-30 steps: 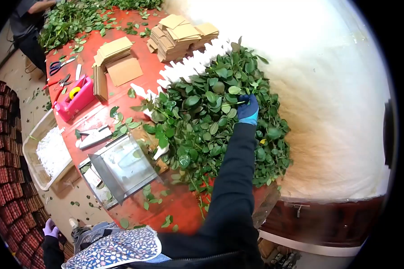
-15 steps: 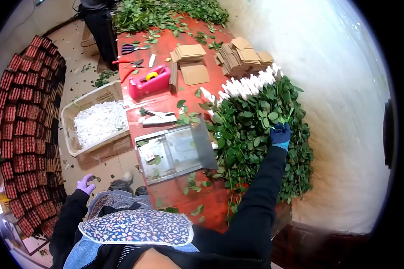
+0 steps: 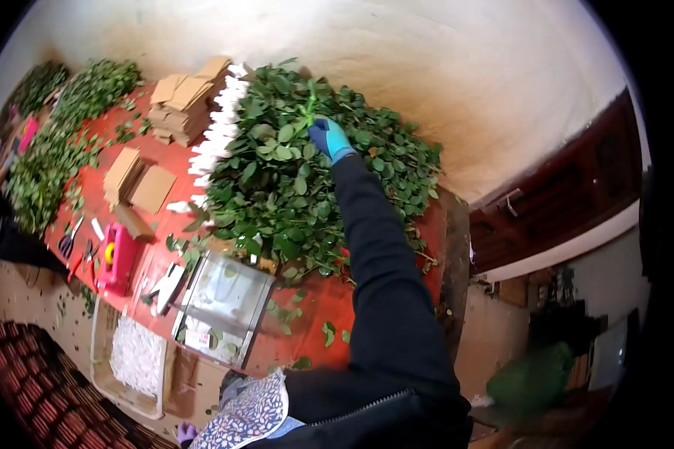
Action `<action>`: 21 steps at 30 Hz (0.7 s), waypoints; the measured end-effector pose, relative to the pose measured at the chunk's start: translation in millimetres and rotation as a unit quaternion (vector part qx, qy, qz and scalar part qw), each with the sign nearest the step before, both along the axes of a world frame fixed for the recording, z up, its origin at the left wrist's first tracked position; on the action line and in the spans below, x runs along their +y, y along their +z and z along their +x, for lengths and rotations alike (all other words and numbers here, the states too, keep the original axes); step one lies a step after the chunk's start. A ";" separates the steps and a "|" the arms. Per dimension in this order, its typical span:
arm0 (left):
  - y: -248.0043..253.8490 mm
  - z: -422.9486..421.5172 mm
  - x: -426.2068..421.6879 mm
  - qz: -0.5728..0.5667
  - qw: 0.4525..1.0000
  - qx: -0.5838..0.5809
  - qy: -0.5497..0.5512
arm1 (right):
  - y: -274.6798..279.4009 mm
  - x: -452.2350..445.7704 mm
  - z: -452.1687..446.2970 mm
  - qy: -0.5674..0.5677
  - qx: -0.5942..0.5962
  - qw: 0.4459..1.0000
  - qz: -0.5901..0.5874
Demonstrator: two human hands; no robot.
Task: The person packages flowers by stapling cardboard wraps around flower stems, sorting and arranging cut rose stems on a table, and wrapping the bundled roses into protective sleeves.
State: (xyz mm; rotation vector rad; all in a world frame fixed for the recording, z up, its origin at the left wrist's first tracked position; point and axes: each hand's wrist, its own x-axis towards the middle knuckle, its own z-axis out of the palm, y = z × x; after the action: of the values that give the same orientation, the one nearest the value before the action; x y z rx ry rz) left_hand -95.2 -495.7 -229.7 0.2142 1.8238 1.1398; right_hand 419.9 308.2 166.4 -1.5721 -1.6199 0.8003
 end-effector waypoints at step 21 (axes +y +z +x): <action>73.6 -4.7 171.9 -0.253 0.945 0.063 -0.199 | 13.2 45.8 120.4 -0.008 -0.475 0.880 -0.015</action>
State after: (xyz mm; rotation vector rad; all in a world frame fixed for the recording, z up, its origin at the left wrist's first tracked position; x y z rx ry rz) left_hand -99.9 -323.8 -156.1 0.3401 2.0037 0.3657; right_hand 540.2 354.0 179.6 -2.1659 -2.2348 -0.0303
